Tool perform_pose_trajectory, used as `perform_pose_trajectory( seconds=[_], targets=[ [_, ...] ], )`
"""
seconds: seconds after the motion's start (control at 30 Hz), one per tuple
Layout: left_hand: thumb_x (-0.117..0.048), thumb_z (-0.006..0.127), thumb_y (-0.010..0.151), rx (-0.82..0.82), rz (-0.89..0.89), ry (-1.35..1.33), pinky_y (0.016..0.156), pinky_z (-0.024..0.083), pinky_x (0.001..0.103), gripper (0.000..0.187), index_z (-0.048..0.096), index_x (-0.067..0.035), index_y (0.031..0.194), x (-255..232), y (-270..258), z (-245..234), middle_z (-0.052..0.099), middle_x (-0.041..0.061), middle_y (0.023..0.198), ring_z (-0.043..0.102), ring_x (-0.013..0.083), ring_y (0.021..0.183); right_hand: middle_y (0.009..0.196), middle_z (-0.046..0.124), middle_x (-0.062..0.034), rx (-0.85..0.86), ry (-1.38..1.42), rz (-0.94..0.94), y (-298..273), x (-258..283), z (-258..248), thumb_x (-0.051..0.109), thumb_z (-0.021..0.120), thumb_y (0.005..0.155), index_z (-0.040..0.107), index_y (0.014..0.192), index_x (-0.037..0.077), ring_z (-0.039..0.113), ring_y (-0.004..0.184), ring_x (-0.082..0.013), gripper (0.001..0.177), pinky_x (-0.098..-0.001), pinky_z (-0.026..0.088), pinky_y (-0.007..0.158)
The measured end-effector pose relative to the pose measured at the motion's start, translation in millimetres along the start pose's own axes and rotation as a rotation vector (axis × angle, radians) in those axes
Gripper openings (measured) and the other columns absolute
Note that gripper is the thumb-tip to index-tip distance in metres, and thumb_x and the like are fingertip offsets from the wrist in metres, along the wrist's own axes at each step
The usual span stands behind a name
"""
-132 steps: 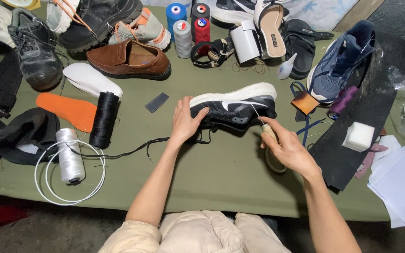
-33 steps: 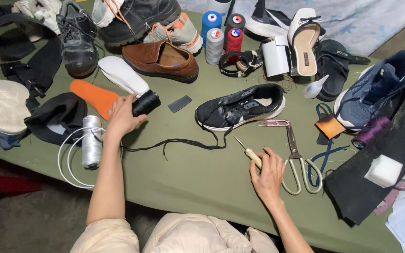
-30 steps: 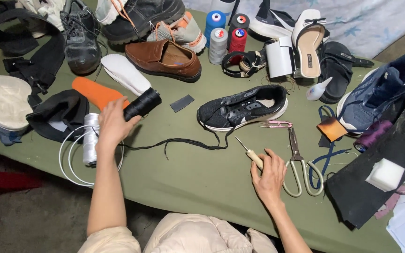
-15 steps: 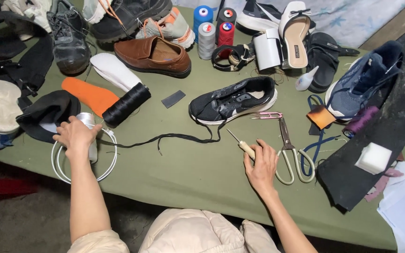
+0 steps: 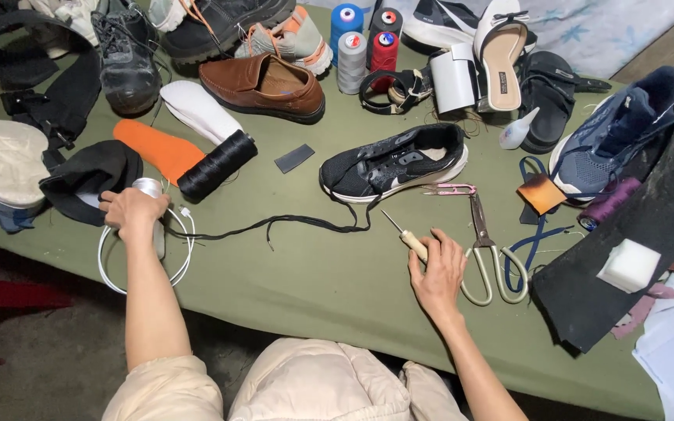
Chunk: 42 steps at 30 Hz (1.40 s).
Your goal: The person repairs a black and white sneaker by hand-stitching the sole. They use a wooden awl to puncture holes along the shoe's edge, then thread a white cord through the holes using a needle. The person pulls the thread tight to secure the sole and trims the excess cord with scissors.
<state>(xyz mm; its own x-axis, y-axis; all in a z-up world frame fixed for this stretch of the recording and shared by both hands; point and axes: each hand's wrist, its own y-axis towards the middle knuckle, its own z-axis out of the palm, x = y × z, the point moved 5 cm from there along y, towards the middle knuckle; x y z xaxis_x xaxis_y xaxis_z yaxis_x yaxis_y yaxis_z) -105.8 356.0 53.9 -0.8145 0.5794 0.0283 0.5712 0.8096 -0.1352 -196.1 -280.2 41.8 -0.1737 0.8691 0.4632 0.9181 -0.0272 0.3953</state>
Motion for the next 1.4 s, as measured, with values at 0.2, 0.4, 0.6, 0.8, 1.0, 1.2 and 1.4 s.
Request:
perform_pose_trajectory(
  seconds=[0.2, 0.4, 0.6, 0.8, 1.0, 1.2, 1.4],
  targets=[
    [-0.067, 0.083, 0.069, 0.010, -0.069, -0.021, 0.101, 0.042, 0.056, 0.092, 0.066, -0.003, 0.133, 2.3, 17.7, 4.0, 0.045, 0.022, 0.141, 0.047, 0.0402, 0.128, 0.136, 0.058, -0.0053, 0.003, -0.007, 0.005, -1.0, -2.2, 1.7, 0.027, 0.067, 0.093, 0.063, 0.112, 0.017, 0.052, 0.120, -0.0331, 0.021, -0.0486, 0.039, 0.096],
    [-0.054, 0.090, 0.060, -0.141, 0.077, -0.328, 0.105, 0.029, 0.060, 0.075, 0.075, -0.010, 0.118, 4.7, -24.6, -47.7, 0.037, 0.029, 0.140, 0.032, 0.0487, 0.133, 0.135, 0.059, -0.0075, 0.004, -0.020, -0.003, -1.1, -4.0, 3.5, 0.028, 0.066, 0.094, 0.064, 0.111, 0.016, 0.052, 0.120, -0.0331, 0.021, -0.0477, 0.039, 0.095],
    [-0.040, 0.099, 0.056, -0.722, 0.576, -0.502, 0.075, 0.034, 0.057, 0.072, 0.072, -0.005, 0.112, -6.2, -67.0, -115.5, 0.043, 0.016, 0.116, 0.040, 0.0394, 0.106, 0.135, 0.059, -0.0069, 0.002, -0.024, -0.005, -1.0, -3.9, 3.4, 0.026, 0.067, 0.093, 0.064, 0.114, 0.016, 0.052, 0.120, -0.0328, 0.024, -0.0472, 0.039, 0.095],
    [0.005, 0.086, 0.090, -0.637, 0.934, -1.251, 0.098, 0.053, 0.042, 0.052, 0.050, 0.004, 0.127, -39.0, -104.1, -160.9, 0.056, 0.023, 0.122, 0.059, 0.0315, 0.111, 0.136, 0.059, -0.0068, 0.018, -0.019, 0.014, -1.6, -4.5, 4.6, 0.028, 0.066, 0.093, 0.064, 0.114, 0.016, 0.051, 0.123, -0.0328, 0.024, -0.0489, 0.038, 0.098],
    [-0.016, 0.081, 0.100, -0.386, 0.938, -1.694, 0.102, 0.055, 0.040, 0.045, 0.047, -0.003, 0.126, -64.3, -130.2, -183.3, 0.057, 0.018, 0.126, 0.058, 0.0249, 0.117, 0.134, 0.059, -0.0067, -0.003, -0.029, -0.016, -1.6, -1.2, 1.9, 0.027, 0.067, 0.093, 0.063, 0.112, 0.016, 0.053, 0.120, -0.0335, 0.022, -0.0474, 0.039, 0.096],
    [-0.042, 0.076, 0.095, 0.298, 0.507, -2.113, 0.086, 0.063, 0.044, 0.043, 0.060, -0.010, 0.119, -118.9, -189.4, -146.7, 0.070, 0.005, 0.108, 0.072, 0.0168, 0.099, 0.131, 0.060, -0.0044, -0.031, -0.021, 0.019, -1.0, 1.4, -1.6, 0.029, 0.075, 0.090, 0.062, 0.114, 0.019, 0.056, 0.121, -0.0273, 0.028, -0.0459, 0.041, 0.101],
    [-0.039, 0.077, 0.092, 0.553, 0.535, -1.949, 0.067, 0.065, 0.034, 0.041, 0.060, -0.008, 0.113, -172.2, -263.7, -119.0, 0.072, 0.005, 0.095, 0.076, 0.0174, 0.082, 0.131, 0.059, -0.0072, -0.101, 0.338, 0.119, 13.5, 7.6, -26.5, 0.022, 0.069, 0.098, 0.063, 0.118, 0.016, 0.058, 0.116, -0.0296, 0.022, -0.0456, 0.042, 0.100]
  ],
)
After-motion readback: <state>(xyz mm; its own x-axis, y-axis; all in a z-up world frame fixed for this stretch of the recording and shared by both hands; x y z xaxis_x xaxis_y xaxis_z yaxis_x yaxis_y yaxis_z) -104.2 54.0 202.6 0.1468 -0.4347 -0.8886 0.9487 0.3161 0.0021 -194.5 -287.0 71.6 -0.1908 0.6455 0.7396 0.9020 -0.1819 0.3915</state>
